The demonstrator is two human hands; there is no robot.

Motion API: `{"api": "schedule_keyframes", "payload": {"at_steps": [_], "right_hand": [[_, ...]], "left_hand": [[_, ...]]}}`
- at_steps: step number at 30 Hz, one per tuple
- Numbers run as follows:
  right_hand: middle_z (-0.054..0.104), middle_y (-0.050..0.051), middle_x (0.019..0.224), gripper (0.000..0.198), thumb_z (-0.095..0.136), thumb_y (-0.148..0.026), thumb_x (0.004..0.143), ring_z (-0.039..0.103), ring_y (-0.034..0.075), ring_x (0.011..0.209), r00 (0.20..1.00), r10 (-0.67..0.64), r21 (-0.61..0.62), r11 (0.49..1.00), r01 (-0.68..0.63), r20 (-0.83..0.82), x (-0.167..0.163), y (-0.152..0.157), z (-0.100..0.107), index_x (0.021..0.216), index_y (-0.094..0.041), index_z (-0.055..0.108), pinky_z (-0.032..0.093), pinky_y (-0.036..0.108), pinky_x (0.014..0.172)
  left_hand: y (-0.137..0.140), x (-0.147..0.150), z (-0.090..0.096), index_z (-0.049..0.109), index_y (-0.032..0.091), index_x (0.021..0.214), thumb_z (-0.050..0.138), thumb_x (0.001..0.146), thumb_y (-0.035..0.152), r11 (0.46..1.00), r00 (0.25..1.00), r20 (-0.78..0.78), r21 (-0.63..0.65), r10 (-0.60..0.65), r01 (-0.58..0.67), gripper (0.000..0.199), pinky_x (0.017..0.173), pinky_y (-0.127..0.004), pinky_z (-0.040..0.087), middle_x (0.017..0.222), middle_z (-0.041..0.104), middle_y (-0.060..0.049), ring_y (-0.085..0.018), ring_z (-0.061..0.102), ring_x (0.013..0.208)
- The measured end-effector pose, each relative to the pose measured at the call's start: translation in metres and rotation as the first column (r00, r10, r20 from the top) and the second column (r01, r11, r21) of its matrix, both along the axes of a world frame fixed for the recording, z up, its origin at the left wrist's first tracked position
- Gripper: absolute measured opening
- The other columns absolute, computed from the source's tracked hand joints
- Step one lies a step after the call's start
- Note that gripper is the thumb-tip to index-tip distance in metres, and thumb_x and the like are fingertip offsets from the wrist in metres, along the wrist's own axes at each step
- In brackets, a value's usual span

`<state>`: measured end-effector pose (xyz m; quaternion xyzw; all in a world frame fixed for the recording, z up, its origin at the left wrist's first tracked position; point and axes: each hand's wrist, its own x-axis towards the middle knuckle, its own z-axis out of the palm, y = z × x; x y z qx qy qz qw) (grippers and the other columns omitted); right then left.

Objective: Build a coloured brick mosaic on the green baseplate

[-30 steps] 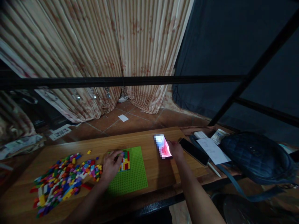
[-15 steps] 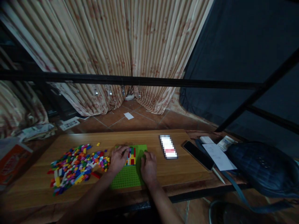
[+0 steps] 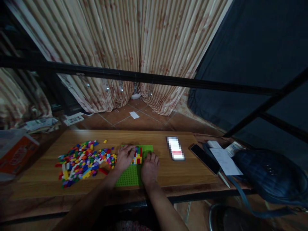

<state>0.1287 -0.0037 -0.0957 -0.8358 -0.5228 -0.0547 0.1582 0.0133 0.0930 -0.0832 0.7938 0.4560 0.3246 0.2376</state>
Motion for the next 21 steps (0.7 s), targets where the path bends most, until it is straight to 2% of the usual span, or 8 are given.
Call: {"api": "schedule_keyframes", "payload": {"at_steps": [5,10,15,21], "right_hand": [[0.055,0.017,0.125,0.036,0.041,-0.020,0.093,0.045,0.031,0.115,0.999,-0.029,-0.008,1.000,0.029,0.019,-0.010,-0.002,0.001,0.125,-0.011,0.054,0.030,0.042,0.096],[0.054,0.017,0.126,0.037,0.040,-0.023,0.093,0.044,0.031,0.116,0.999,-0.026,-0.012,1.000,0.027,0.041,-0.010,-0.004,-0.002,0.126,-0.011,0.054,0.030,0.042,0.096],[0.053,0.017,0.125,0.037,0.040,-0.025,0.093,0.045,0.032,0.115,0.997,-0.031,-0.016,0.999,0.032,0.067,-0.010,-0.005,-0.001,0.125,-0.012,0.054,0.031,0.041,0.094],[0.053,0.018,0.124,0.038,0.040,-0.025,0.092,0.046,0.032,0.111,0.997,-0.026,-0.016,1.000,0.027,0.070,-0.009,-0.007,-0.001,0.125,-0.011,0.054,0.033,0.042,0.090]], "left_hand": [[-0.004,-0.007,0.005,0.068,0.021,0.101,0.049,0.090,0.026,0.999,0.986,0.162,0.005,0.035,-0.036,0.022,0.096,-0.039,0.043,0.102,0.070,-0.005,-0.020,0.060,0.104],[-0.022,-0.029,0.014,0.063,0.020,0.110,0.049,0.090,0.023,0.988,0.960,0.264,0.092,0.094,-0.122,0.025,0.098,-0.038,0.045,0.112,0.066,-0.007,-0.020,0.057,0.110],[-0.046,-0.080,0.012,0.062,0.021,0.109,0.050,0.088,0.019,0.966,0.950,0.247,0.124,0.192,-0.227,0.025,0.095,-0.038,0.048,0.109,0.066,-0.007,-0.021,0.059,0.106],[-0.068,-0.143,0.000,0.063,0.022,0.107,0.050,0.088,0.016,0.946,0.960,0.088,0.165,0.266,-0.278,0.024,0.090,-0.038,0.051,0.105,0.066,-0.006,-0.021,0.061,0.101]]}}
